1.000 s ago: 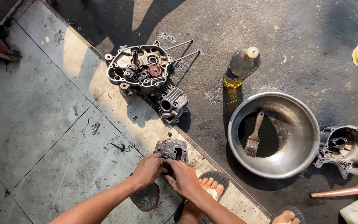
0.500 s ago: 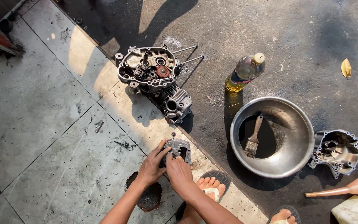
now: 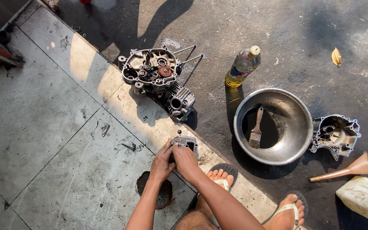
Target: Cleaning motorcycle engine components using a brush and solvent in a metal bowl
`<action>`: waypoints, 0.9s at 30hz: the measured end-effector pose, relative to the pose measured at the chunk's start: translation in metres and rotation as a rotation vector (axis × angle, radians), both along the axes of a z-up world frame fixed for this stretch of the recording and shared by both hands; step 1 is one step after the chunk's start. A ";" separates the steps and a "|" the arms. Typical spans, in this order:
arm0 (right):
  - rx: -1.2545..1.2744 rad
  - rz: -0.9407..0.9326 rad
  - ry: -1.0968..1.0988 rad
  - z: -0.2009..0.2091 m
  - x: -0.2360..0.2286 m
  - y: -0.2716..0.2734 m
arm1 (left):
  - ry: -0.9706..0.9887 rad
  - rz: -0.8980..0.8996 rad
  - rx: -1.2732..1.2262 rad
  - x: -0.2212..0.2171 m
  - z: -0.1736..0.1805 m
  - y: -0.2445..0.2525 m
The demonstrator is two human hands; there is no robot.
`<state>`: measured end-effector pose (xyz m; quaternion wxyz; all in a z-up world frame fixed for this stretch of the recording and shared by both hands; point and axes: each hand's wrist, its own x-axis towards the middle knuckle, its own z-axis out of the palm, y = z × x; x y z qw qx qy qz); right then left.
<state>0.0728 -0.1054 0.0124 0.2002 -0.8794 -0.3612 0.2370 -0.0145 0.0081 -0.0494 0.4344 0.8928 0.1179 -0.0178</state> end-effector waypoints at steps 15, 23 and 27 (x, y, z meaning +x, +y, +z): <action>-0.099 -0.164 0.198 -0.057 0.038 0.007 | 0.064 0.008 0.084 0.008 -0.022 -0.003; -0.089 -0.066 0.126 0.006 0.050 -0.005 | 0.033 0.084 0.006 0.012 -0.017 -0.011; 0.134 -0.316 0.380 0.042 0.067 -0.062 | 0.220 0.066 -0.017 0.017 -0.005 -0.016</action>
